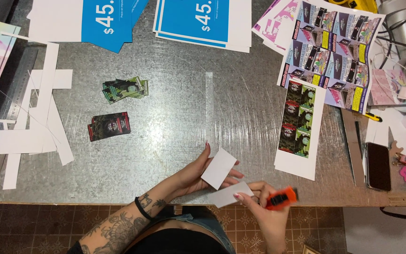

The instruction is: The person uses a ruler and an orange utility knife to cut printed sheets of paper into smaller rectangular strips on a metal workbench. They align the ruler, slice along the edge, and separate the cut pieces, stacking them on the table.

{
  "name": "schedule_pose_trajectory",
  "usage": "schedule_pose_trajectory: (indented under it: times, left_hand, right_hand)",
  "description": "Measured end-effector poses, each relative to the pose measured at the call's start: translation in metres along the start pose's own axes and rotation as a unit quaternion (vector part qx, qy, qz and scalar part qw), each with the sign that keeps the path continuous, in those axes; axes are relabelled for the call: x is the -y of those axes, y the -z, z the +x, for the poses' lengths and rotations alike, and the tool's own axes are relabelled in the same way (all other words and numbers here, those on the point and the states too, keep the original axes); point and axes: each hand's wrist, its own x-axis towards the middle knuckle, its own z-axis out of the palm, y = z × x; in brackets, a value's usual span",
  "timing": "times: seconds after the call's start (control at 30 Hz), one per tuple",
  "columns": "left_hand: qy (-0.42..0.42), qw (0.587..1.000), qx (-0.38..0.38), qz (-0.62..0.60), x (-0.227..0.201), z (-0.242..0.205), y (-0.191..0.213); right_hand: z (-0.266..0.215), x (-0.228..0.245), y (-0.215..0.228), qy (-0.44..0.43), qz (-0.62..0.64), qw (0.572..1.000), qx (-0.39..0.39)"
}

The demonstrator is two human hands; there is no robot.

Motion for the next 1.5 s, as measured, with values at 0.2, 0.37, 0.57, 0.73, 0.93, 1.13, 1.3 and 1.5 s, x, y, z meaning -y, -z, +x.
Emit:
schedule_pose_trajectory:
  times: [0.2,0.37,0.57,0.73,0.93,1.13,1.3,1.5]
  left_hand:
    - [0.069,0.993,0.025,0.090,-0.014,-0.037,-0.021]
    - [-0.053,0.948,-0.046,0.312,-0.011,-0.072,0.018]
    - [-0.161,0.464,-0.427,0.759,-0.080,-0.164,0.128]
    - [-0.198,0.317,-0.462,0.804,-0.087,-0.187,0.163]
    - [-0.282,0.365,-0.517,0.721,-0.049,-0.124,0.118]
    - [-0.286,0.534,-0.307,0.734,0.018,-0.019,0.021]
    - [-0.246,0.527,-0.065,0.811,0.042,0.061,-0.022]
    - [-0.227,0.553,-0.053,0.800,0.034,0.106,-0.005]
  right_hand:
    - [0.027,0.011,-0.038,-0.002,-0.167,0.985,0.035]
    - [0.034,0.009,-0.035,0.056,-0.226,0.972,0.022]
    - [0.058,-0.030,0.077,-0.022,-0.218,0.969,-0.112]
    - [0.070,-0.071,0.188,-0.045,-0.368,0.912,-0.178]
    - [0.104,-0.054,0.204,-0.088,-0.145,0.966,-0.197]
    - [0.180,-0.029,0.220,-0.142,-0.047,0.971,-0.186]
    - [0.163,0.000,0.215,-0.155,-0.080,0.978,-0.118]
    - [0.054,-0.005,0.203,-0.106,-0.371,0.920,-0.066]
